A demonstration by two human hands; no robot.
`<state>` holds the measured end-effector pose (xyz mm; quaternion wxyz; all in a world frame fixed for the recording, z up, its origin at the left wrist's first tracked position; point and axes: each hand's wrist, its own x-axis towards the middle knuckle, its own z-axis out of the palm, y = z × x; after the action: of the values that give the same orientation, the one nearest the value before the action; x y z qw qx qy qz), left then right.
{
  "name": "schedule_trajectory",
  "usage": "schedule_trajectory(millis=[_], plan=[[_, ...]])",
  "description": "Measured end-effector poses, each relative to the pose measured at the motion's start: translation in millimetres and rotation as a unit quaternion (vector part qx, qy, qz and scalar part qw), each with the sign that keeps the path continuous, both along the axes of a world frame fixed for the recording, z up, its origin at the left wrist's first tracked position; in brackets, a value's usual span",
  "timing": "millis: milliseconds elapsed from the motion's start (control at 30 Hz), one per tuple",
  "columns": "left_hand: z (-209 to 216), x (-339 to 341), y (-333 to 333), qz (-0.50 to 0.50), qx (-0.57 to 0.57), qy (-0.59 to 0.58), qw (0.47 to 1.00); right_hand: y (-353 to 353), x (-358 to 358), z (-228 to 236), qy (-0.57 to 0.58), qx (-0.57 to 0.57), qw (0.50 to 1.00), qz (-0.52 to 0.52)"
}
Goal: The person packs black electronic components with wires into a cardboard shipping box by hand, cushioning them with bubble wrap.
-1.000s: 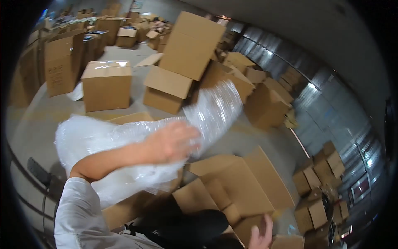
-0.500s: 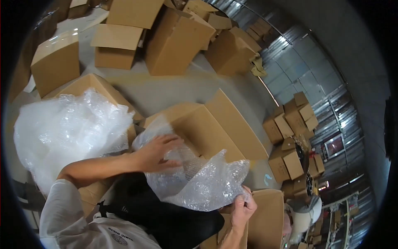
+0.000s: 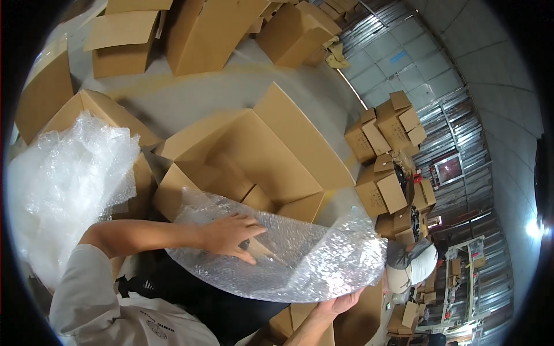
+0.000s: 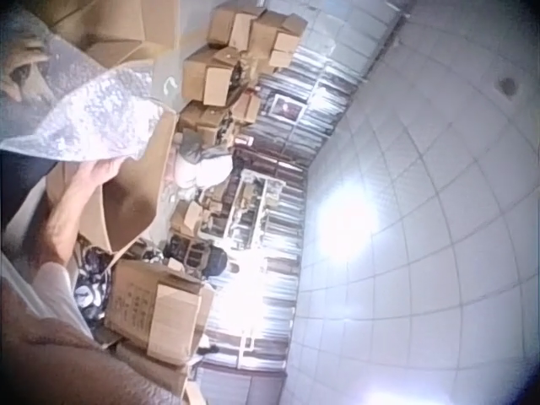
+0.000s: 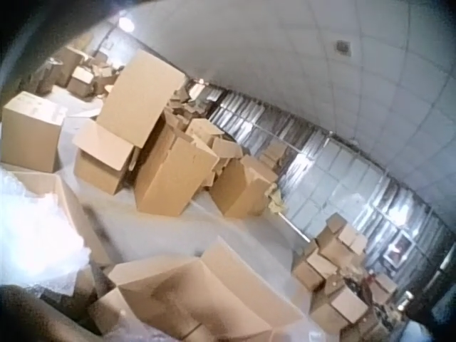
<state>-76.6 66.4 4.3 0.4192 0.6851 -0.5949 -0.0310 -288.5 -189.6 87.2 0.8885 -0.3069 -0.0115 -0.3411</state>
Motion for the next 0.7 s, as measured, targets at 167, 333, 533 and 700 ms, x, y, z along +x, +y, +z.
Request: schedule_trajectory(millis=[167,333,533,700], plan=[[-24.0,0.6,13.2,-0.015,0.068,0.0,0.998,-9.0,-14.1,-16.0,-0.058,0.036,0.997,0.024],[-14.8,-1.8,26.1,0.041,-0.047,-0.034,0.998,-12.6,-34.1,-24.0,-0.025,-0.008,0.999,-0.042],[-13.2,-4.6,35.1,0.009,-0.024,-0.004,1.0,-14.9,-60.2,-32.5,0.006,0.067,0.994,-0.084],[-6.5,-13.3,22.8,0.006,0.027,-0.059,0.998,-15.6,-65.8,-30.6,-0.017,0.077,0.993,-0.085]])
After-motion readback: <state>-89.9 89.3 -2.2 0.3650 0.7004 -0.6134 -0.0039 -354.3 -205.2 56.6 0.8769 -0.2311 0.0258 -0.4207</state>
